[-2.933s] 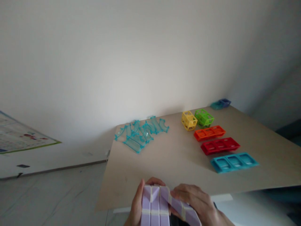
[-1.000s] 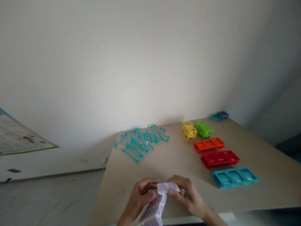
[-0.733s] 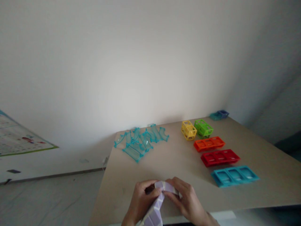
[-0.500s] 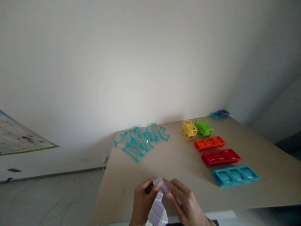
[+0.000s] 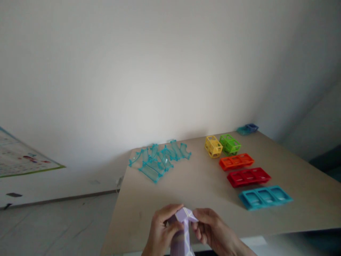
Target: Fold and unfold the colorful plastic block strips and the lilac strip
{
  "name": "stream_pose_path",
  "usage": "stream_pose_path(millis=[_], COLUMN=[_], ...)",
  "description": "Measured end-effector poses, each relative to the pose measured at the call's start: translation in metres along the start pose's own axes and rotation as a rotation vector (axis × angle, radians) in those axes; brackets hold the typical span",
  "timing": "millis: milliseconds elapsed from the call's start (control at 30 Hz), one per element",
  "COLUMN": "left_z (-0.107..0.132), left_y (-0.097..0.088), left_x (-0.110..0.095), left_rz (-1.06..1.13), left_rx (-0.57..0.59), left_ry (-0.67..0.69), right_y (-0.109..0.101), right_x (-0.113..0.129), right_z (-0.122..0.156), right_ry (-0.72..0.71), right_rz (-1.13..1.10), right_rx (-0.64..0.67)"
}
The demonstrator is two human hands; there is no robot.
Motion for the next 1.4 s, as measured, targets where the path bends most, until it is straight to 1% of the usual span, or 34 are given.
stream_pose_path(millis=[67, 133, 233, 333, 433, 533, 633, 733, 833, 900, 967, 1033, 1100, 1167, 1233, 1300, 1333, 1367, 1400], left_z=[0.001, 0.003, 0.004, 0.005, 0.009, 0.014, 0.017, 0.018, 0.018, 0.016, 0.014, 0.013, 0.012, 0.01, 0.008, 0.004, 0.001, -0.003, -0.007], left_y=[0.003, 0.007, 0.006, 0.002, 0.004, 0.007, 0.011, 0.014, 0.018, 0.017, 0.014, 0.01, 0.007, 0.007, 0.014, 0.017, 0.013, 0.006, -0.003], left_x=[-0.006, -0.009, -0.014, -0.027, -0.043, -0.054, -0.056, -0.054, -0.048, -0.042, -0.035, -0.032, -0.031, -0.035, -0.039, -0.04, -0.037, -0.031, -0.021], left_rz=[-0.006, -0.021, -0.058, -0.162, -0.264, -0.332, -0.37, -0.412, -0.472, -0.504, -0.52, -0.533, -0.563, -0.608, -0.647, -0.615, -0.562, -0.48, -0.37], left_rx=[0.026, 0.039, 0.009, -0.07, -0.107, -0.143, -0.184, -0.222, -0.244, -0.266, -0.28, -0.286, -0.283, -0.263, -0.205, -0.18, -0.201, -0.251, -0.303], left_ry=[0.038, 0.07, 0.137, 0.262, 0.387, 0.467, 0.489, 0.488, 0.479, 0.442, 0.405, 0.385, 0.382, 0.415, 0.478, 0.513, 0.49, 0.436, 0.353], right_y=[0.001, 0.0, 0.001, -0.003, -0.003, 0.001, 0.007, 0.009, 0.006, 0.002, 0.003, 0.01, 0.015, 0.014, 0.011, 0.007, 0.004, -0.001, -0.006], right_x=[0.009, 0.018, 0.028, 0.04, 0.048, 0.062, 0.073, 0.074, 0.07, 0.064, 0.052, 0.039, 0.032, 0.031, 0.031, 0.032, 0.032, 0.033, 0.033], right_z=[0.004, 0.006, 0.008, 0.013, 0.021, 0.034, 0.048, 0.052, 0.048, 0.043, 0.036, 0.031, 0.028, 0.021, 0.009, -0.003, -0.009, -0.013, -0.017], right_ry=[-0.023, -0.073, -0.172, -0.331, -0.497, -0.723, -0.94, -1.032, -1.023, -0.951, -0.824, -0.699, -0.613, -0.559, -0.513, -0.48, -0.469, -0.456, -0.442], right_rz=[0.043, 0.104, 0.259, 0.512, 0.774, 1.0, 1.093, 1.116, 1.099, 1.058, 1.0, 0.937, 0.849, 0.694, 0.52, 0.388, 0.332, 0.275, 0.212], right_rx=[-0.004, -0.038, -0.086, -0.162, -0.193, -0.246, -0.317, -0.339, -0.344, -0.316, -0.21, -0.067, 0.007, -0.003, -0.012, -0.012, -0.02, -0.032, -0.054])
Point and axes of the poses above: each hand's wrist, its own z-axis away from the middle knuckle, its own y-axis out of the palm, x = y × z, the point moved 10 cm from there along -z, towards the middle knuckle, and after that the axes turned 7 degrees about -y, right-handed, at the moved point
